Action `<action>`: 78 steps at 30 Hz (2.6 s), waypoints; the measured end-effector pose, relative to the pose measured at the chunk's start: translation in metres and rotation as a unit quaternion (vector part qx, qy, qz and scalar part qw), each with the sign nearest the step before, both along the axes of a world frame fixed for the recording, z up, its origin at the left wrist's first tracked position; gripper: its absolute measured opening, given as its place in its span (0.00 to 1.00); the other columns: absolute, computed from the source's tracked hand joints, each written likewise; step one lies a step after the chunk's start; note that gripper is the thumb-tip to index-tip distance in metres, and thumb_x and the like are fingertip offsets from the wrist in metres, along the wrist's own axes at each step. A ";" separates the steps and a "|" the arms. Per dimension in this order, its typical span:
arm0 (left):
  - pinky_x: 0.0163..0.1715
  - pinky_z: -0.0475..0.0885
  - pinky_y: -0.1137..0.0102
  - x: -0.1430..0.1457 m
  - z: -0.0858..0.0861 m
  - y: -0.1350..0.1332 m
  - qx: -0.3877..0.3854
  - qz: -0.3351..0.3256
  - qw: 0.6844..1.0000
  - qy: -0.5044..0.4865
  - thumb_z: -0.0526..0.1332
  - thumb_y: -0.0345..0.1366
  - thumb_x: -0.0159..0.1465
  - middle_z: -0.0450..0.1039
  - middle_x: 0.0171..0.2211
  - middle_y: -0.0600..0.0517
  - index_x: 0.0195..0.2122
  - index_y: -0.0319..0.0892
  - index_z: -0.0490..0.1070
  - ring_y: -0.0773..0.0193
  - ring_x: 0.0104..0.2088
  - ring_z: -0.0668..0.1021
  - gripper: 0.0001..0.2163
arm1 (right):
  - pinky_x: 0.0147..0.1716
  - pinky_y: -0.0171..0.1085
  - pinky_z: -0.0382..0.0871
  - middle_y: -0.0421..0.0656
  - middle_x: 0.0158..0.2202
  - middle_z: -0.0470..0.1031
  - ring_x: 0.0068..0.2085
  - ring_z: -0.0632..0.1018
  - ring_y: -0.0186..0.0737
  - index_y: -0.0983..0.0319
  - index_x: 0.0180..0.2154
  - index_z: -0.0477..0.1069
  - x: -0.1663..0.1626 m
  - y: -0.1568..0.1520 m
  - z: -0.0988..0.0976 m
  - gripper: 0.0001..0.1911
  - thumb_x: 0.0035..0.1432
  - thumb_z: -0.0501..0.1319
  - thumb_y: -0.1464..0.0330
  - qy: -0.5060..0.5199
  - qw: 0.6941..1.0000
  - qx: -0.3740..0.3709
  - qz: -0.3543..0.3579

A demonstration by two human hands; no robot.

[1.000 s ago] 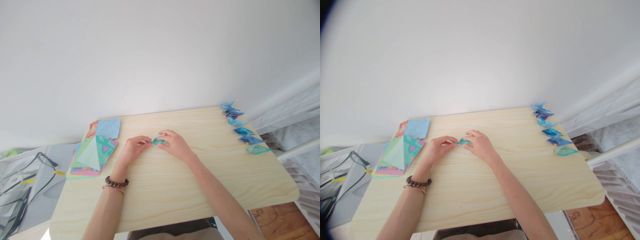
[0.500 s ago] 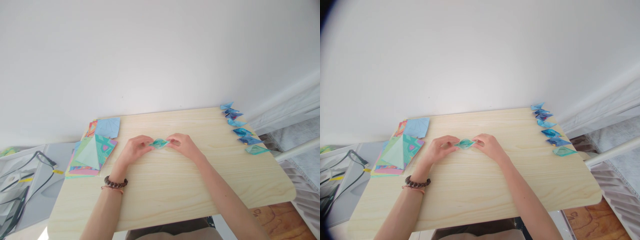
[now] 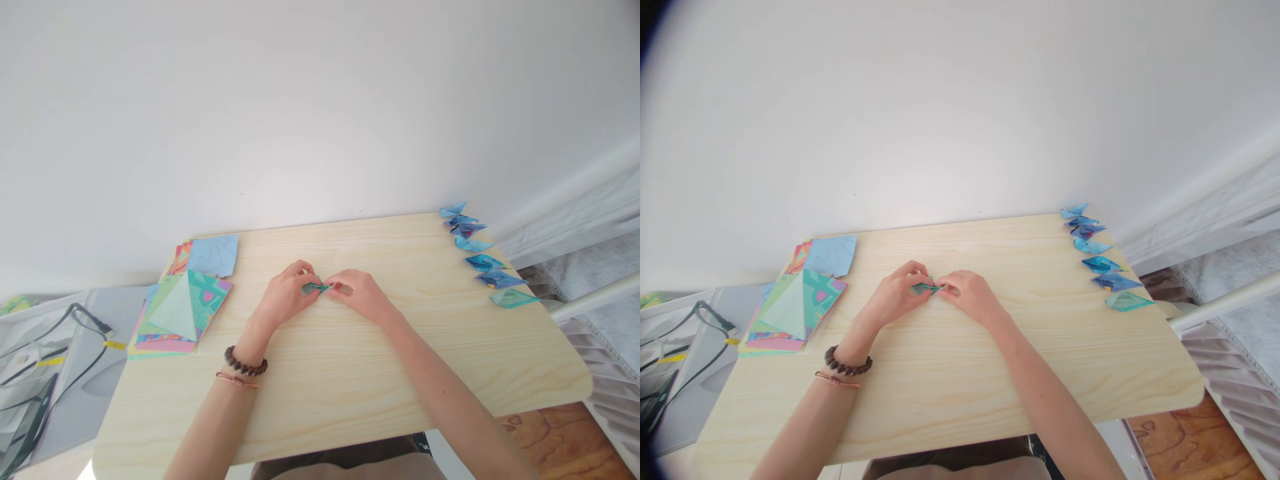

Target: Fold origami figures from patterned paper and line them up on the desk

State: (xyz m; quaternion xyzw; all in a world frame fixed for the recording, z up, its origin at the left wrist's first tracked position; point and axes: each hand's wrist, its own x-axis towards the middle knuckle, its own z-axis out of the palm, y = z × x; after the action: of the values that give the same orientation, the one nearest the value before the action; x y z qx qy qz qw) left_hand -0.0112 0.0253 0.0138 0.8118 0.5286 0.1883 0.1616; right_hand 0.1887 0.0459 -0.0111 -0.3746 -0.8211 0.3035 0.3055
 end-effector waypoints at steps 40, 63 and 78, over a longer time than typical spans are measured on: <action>0.27 0.65 0.72 0.006 0.020 -0.012 -0.036 0.091 0.990 0.105 0.56 0.30 0.58 0.69 0.36 0.51 0.32 0.44 0.73 0.64 0.32 0.74 0.06 | 0.39 0.39 0.63 0.44 0.40 0.74 0.41 0.72 0.42 0.60 0.33 0.73 -0.042 -0.001 0.043 0.06 0.53 0.58 0.72 -0.311 0.947 0.077 -0.034; 0.24 0.62 0.71 0.012 0.019 -0.012 0.026 0.083 0.980 0.177 0.56 0.30 0.60 0.71 0.32 0.48 0.26 0.41 0.72 0.60 0.36 0.72 0.08 | 0.35 0.40 0.60 0.48 0.36 0.75 0.42 0.69 0.45 0.64 0.29 0.74 -0.057 -0.006 0.053 0.10 0.55 0.55 0.77 -0.366 0.923 0.114 -0.024; 0.35 0.72 0.70 -0.010 0.008 -0.026 -0.040 0.090 0.993 -0.072 0.59 0.39 0.59 0.71 0.45 0.51 0.53 0.49 0.64 0.63 0.40 0.75 0.20 | 0.46 0.39 0.65 0.43 0.47 0.72 0.44 0.73 0.37 0.55 0.50 0.68 -0.004 -0.008 0.023 0.21 0.53 0.62 0.67 -0.069 0.997 -0.010 -0.016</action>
State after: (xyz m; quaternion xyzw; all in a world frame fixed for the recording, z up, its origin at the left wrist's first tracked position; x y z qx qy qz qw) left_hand -0.0213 -0.0007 0.0219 0.7382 0.5934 0.2386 0.2144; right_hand 0.1847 0.0377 0.0123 -0.4109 -0.8310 0.2804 0.2490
